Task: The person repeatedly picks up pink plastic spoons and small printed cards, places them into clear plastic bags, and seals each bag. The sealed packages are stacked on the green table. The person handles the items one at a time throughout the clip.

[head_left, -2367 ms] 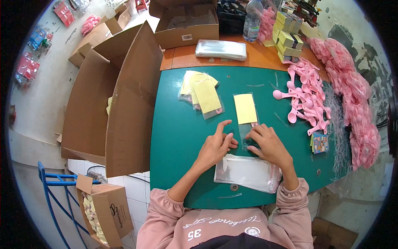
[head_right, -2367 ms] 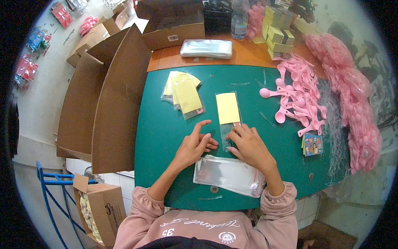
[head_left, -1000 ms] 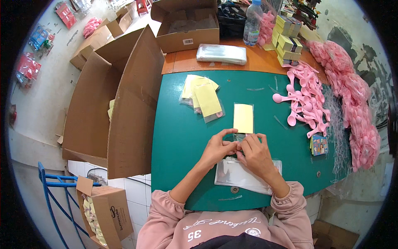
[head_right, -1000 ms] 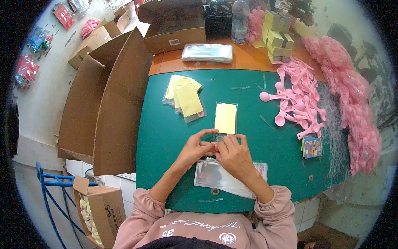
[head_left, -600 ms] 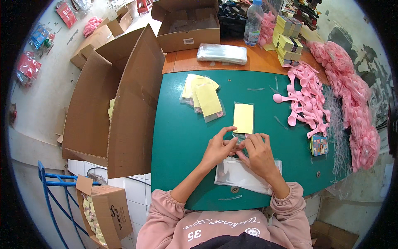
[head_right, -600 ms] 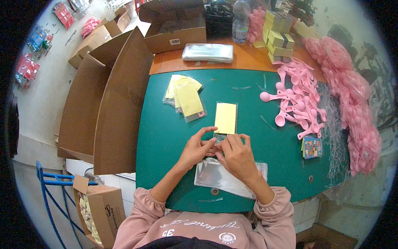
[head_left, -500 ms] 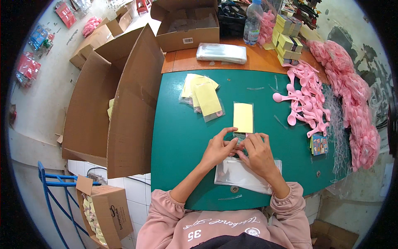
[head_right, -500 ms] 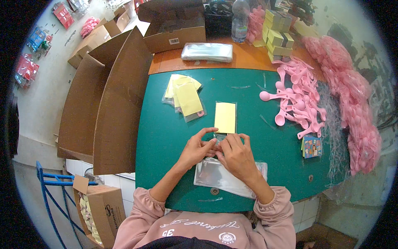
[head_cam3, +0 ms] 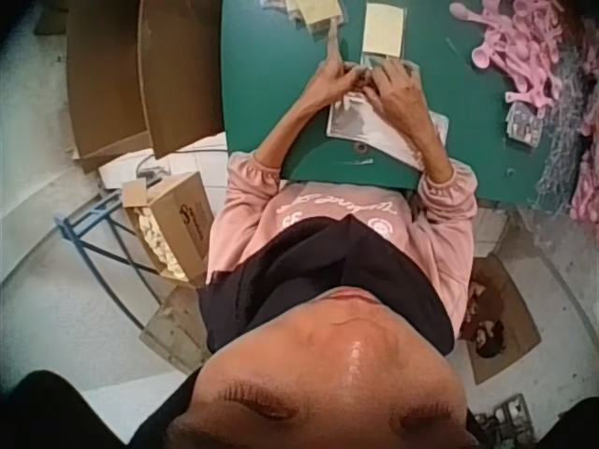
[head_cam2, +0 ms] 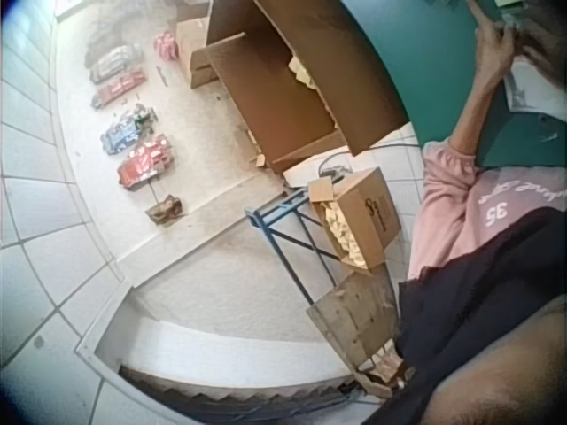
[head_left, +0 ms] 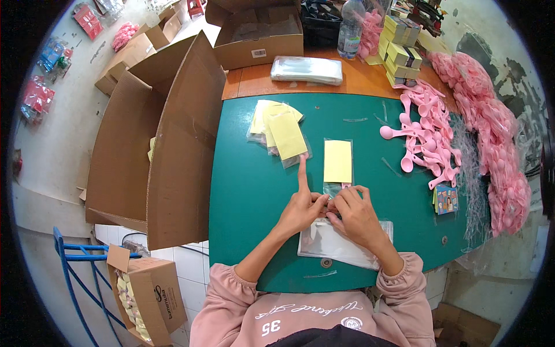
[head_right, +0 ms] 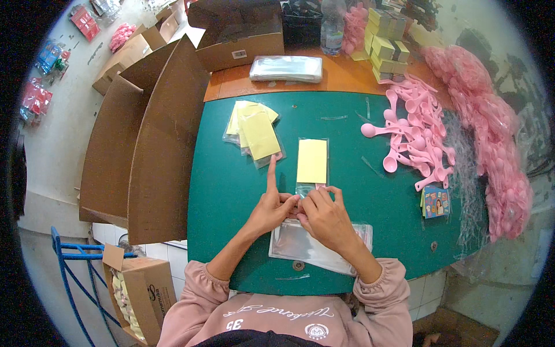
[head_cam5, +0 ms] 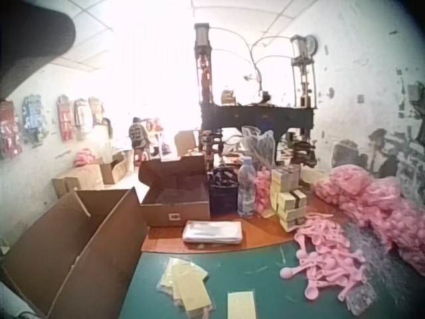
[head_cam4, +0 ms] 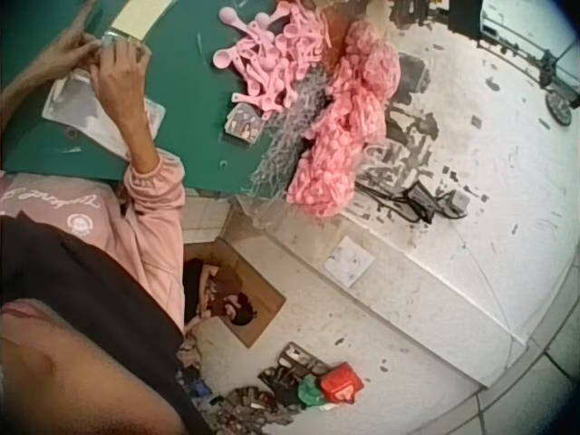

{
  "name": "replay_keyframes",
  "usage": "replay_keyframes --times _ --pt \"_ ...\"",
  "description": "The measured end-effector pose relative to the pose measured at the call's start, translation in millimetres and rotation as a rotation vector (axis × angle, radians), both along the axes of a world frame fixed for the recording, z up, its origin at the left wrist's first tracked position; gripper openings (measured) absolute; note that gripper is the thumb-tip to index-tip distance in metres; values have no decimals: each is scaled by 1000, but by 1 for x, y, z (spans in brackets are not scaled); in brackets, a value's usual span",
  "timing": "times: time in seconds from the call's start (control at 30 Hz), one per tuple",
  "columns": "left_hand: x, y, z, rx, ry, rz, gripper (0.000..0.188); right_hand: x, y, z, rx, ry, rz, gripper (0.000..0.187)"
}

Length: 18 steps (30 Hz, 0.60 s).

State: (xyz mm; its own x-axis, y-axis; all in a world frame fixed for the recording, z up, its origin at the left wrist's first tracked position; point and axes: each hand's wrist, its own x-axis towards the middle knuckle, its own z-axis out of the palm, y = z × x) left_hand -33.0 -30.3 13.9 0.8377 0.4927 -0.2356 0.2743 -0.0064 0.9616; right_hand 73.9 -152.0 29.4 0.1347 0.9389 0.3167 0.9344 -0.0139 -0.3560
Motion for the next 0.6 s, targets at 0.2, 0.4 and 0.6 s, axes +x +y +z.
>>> replay_keyframes --times 0.2,0.4,0.6 --pt "-1 3 1 -33 -20 -35 90 0 1 -1 -22 51 10 17" --pt "3 1 -12 -133 -48 29 84 4 0 -1 13 -61 77 14" --pt "4 7 -10 -332 -167 124 62 61 -21 37 -193 816 344 12"
